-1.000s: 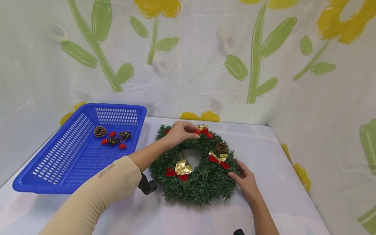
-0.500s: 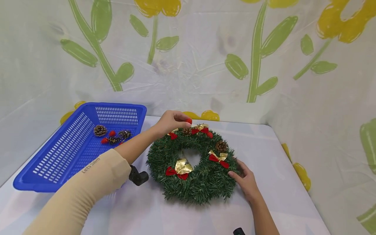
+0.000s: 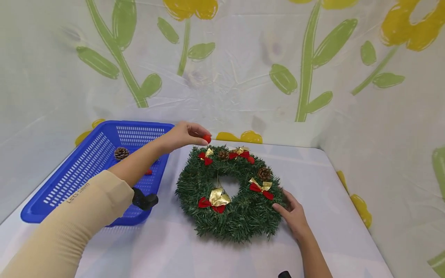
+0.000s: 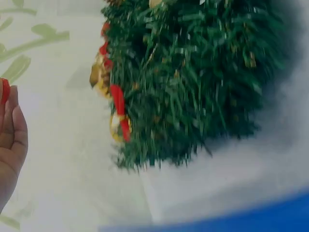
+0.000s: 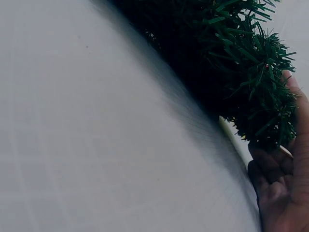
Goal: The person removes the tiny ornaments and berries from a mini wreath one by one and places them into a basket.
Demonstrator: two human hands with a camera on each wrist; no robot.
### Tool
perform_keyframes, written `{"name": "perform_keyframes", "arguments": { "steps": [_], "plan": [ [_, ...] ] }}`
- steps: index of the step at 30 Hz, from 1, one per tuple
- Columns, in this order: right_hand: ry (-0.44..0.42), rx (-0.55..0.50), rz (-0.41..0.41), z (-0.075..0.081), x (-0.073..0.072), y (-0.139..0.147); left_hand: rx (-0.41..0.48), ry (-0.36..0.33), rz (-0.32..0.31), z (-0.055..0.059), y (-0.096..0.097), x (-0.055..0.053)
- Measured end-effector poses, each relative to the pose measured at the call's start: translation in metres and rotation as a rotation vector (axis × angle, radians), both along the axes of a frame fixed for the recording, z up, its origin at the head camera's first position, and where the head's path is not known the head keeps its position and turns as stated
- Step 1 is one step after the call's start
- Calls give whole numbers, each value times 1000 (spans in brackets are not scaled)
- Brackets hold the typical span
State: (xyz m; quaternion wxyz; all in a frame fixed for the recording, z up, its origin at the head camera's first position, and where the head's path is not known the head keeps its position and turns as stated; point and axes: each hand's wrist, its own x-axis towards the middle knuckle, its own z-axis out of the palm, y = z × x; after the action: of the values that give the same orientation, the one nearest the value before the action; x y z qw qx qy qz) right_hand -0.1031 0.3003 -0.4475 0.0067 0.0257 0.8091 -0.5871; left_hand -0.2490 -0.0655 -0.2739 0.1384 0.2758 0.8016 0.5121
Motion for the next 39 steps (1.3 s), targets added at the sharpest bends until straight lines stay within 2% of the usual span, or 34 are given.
{"name": "perform_keyframes", "arguments": {
  "steps": [8, 18, 24, 28, 33, 39],
  "plan": [
    [-4, 12, 0, -1, 0, 1, -37, -7, 23, 7, -33, -4],
    [-11, 16, 4, -4, 4, 2, -91, -10, 111, 9, -71, -8],
    [5, 17, 6, -1, 2, 0, -148, -2, 93, 8, -96, -9],
    [10, 13, 5, 0, 2, 0, -197, 12, 90, 4, -110, -8],
    [18, 13, 4, 0, 1, -1, -252, 29, 115, -2, -129, -5],
    [28, 10, -2, 1, 1, -2, -296, 4, 157, -16, -149, -1]
  ]
}}
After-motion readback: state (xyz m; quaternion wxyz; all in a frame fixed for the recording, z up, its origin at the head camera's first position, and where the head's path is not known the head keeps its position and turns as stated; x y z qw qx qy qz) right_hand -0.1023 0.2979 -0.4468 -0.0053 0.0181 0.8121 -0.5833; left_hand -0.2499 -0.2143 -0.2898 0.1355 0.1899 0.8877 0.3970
